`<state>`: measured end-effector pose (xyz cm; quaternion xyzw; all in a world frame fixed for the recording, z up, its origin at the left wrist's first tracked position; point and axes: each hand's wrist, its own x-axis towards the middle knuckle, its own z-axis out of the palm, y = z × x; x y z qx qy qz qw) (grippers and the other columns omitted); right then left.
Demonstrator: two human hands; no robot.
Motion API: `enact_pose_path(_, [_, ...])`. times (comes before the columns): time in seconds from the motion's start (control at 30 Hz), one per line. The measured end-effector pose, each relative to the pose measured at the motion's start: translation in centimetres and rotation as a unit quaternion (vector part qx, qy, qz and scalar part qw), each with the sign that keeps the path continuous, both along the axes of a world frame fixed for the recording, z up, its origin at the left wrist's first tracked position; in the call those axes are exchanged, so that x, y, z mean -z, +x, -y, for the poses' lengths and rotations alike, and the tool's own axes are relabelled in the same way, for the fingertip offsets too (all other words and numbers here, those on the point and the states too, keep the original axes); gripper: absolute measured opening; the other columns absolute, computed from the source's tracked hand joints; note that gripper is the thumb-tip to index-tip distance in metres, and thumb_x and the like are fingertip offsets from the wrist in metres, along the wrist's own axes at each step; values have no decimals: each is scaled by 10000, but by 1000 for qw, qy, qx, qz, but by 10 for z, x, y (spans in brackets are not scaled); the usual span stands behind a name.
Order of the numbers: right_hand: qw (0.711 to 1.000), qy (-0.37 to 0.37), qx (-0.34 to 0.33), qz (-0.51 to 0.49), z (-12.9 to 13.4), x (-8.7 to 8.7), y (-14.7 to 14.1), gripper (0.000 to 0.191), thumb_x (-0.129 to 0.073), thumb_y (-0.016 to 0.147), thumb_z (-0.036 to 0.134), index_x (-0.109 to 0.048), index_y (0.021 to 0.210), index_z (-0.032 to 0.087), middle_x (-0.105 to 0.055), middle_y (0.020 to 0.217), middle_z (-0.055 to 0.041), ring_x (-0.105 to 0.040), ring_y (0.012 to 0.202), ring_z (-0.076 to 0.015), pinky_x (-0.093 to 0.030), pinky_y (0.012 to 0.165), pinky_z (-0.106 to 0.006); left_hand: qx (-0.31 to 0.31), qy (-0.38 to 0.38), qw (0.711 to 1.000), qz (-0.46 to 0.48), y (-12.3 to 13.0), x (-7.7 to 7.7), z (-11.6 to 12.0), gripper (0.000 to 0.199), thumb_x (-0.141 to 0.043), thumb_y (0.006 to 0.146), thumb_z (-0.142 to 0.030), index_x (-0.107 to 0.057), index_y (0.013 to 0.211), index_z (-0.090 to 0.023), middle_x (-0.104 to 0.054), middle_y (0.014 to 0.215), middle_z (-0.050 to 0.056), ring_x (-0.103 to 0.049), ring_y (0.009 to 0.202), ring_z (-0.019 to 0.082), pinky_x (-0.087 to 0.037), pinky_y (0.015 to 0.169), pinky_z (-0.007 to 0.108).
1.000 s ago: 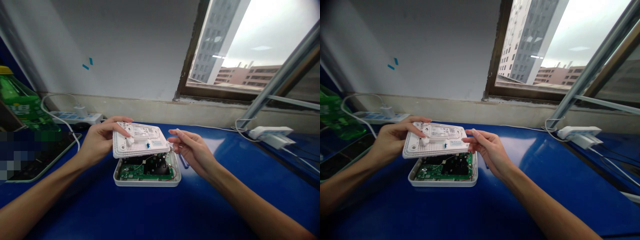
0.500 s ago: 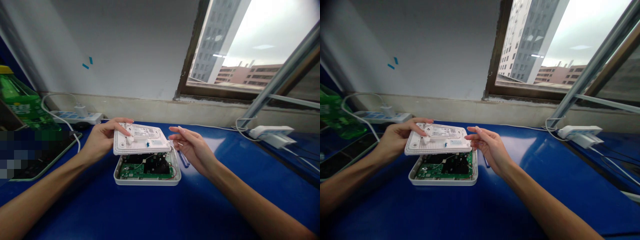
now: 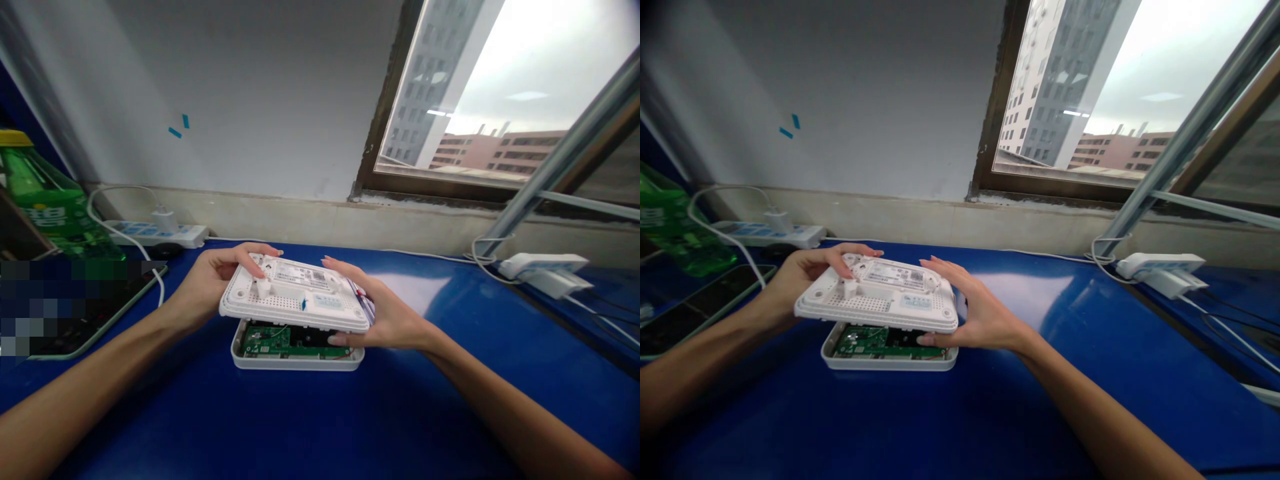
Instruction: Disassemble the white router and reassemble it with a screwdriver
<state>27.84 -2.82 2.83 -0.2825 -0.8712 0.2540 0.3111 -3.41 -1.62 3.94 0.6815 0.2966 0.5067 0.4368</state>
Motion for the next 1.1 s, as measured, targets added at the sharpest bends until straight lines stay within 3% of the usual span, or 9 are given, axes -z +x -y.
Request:
enact_pose_path(0.2, [997, -24, -64, 28, 3, -2, 4, 1193, -941, 573, 412, -307, 1582, 355, -367, 1596, -109, -367, 1440, -385, -307, 1171, -594, 17, 21, 1000, -14, 3, 2, 0, 246, -958, 589, -309, -758, 697, -216, -723, 1218, 111, -678, 1163, 340, -610, 916, 461])
enact_pose_path(0.4, [996, -45, -69, 43, 2, -7, 6, 1100, -918, 624, 399, -346, 1563, 359, -385, 1576, -100, -368, 1426, -368, -284, 1175, -588, 19, 17, 999, -39, 4, 1, 2, 211, -927, 636, -267, -768, 760, -204, -705, 1267, 108, -691, 1147, 306, -609, 894, 386])
enact_pose_path(0.57, [977, -194, -88, -21, -1, -6, 10, 801, -749, 829, 510, -407, 1536, 356, -426, 1564, -74, -423, 1398, -332, -338, 1148, -541, -15, 27, 993, -114, 7, 0, 4, 352, -847, 746, -351, -765, 1063, -223, -752, 1183, 100, -723, 1054, 286, -605, 879, 386])
enact_pose_path(0.7, [955, -263, -96, -94, -7, 2, 11, 770, -658, 846, 654, -457, 1514, 330, -457, 1559, -76, -420, 1407, -342, -330, 1150, -539, -30, 30, 987, -158, 9, -1, 5, 314, -778, 814, -393, -765, 1078, -223, -774, 1124, 90, -730, 1018, 277, -608, 841, 366])
enact_pose_path(0.8, [964, -234, -60, -111, -11, 5, 12, 680, -593, 895, 646, -516, 1477, 302, -513, 1513, -93, -478, 1353, -333, -362, 1121, -532, -19, 31, 989, -140, 8, 1, 4, 388, -835, 757, -376, -763, 1108, -229, -753, 1190, 100, -723, 1049, 285, -601, 879, 386])
enact_pose_path(0.87, [982, -176, -36, -66, -11, 4, 13, 656, -661, 878, 585, -542, 1455, 298, -546, 1474, -98, -513, 1297, -321, -383, 1097, -516, -13, 39, 991, -130, 7, 2, 4, 392, -862, 726, -361, -778, 1085, -228, -730, 1241, 110, -711, 1089, 292, -587, 927, 402])
enact_pose_path(0.93, [992, -125, -31, -8, -10, 2, 13, 700, -732, 827, 568, -551, 1448, 300, -570, 1433, -97, -535, 1236, -315, -404, 1064, -501, -10, 46, 990, -133, 6, 4, 3, 330, -855, 737, -357, -797, 1033, -224, -735, 1224, 114, -713, 1083, 289, -585, 938, 403])
enact_pose_path(1.1, [993, -82, -45, 71, -5, -3, 11, 864, -790, 740, 613, -483, 1500, 338, -570, 1422, -93, -546, 1180, -332, -418, 1019, -504, -18, 56, 990, -126, 4, 8, 0, 274, -836, 765, -353, -812, 1014, -239, -753, 1176, 107, -714, 1081, 275, -587, 944, 388])
